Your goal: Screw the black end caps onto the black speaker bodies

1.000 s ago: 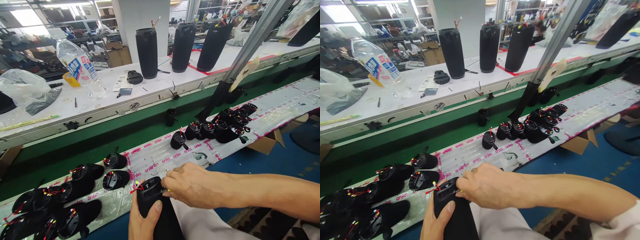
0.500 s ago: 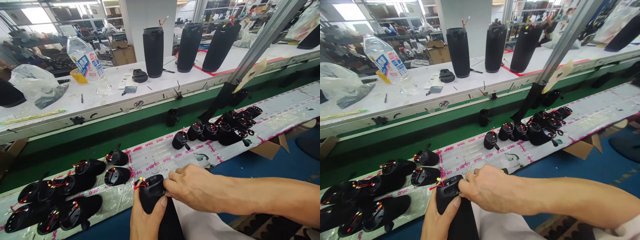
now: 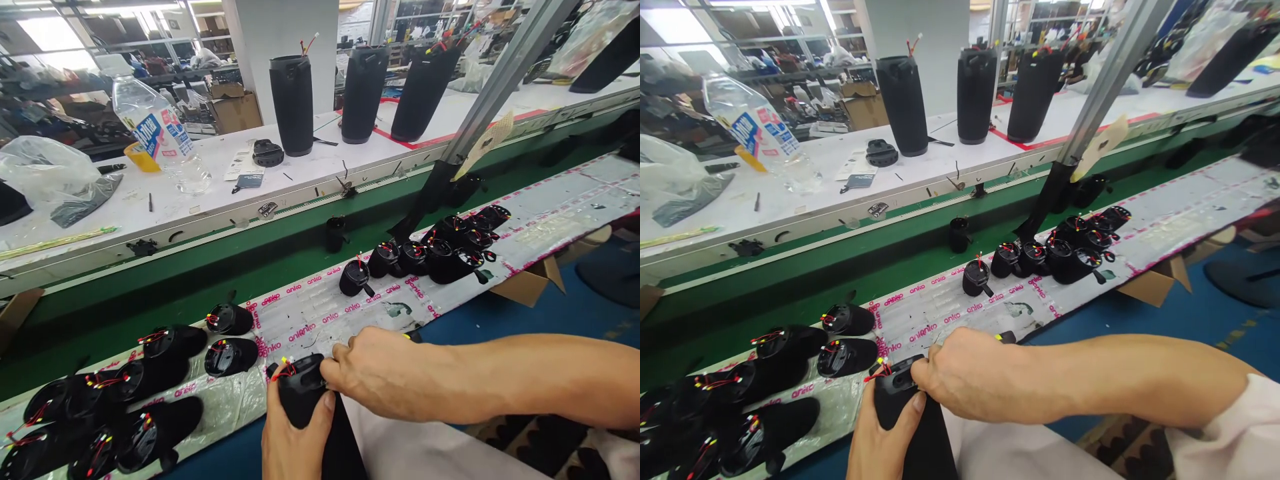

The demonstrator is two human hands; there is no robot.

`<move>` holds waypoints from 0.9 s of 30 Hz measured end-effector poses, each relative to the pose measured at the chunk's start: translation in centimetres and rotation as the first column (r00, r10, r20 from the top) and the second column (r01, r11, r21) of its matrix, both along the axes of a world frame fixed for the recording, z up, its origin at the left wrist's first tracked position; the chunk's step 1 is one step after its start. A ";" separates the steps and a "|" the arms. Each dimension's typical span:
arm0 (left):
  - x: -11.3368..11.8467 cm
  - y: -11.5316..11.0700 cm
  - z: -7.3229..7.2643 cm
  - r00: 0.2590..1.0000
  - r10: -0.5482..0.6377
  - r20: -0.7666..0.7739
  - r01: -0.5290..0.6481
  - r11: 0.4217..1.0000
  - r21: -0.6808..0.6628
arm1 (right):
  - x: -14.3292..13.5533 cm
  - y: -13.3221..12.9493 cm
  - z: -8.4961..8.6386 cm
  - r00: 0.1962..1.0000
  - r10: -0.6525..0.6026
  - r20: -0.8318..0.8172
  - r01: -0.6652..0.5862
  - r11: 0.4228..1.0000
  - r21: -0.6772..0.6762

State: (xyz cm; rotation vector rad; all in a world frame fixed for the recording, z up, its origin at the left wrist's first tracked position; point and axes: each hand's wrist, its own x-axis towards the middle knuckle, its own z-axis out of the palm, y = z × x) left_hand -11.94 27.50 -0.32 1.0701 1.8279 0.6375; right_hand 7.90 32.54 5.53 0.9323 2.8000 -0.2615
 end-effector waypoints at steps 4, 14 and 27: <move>-0.7 0.1 -0.7 0.995 0.009 0.101 -0.014 0.999 0.047 | -0.1 0.3 -1.2 0.997 -0.015 -0.074 0.011 0.999 -0.051; -1.5 -0.3 -1.4 0.928 0.092 0.361 -0.100 0.995 0.003 | 0.9 0.4 -1.7 0.899 -0.351 -0.263 0.277 0.919 -0.281; -0.6 -0.3 0.1 0.964 0.039 0.264 -0.044 0.999 0.014 | 0.5 -0.2 -2.0 0.986 -0.067 -0.153 0.068 0.998 0.002</move>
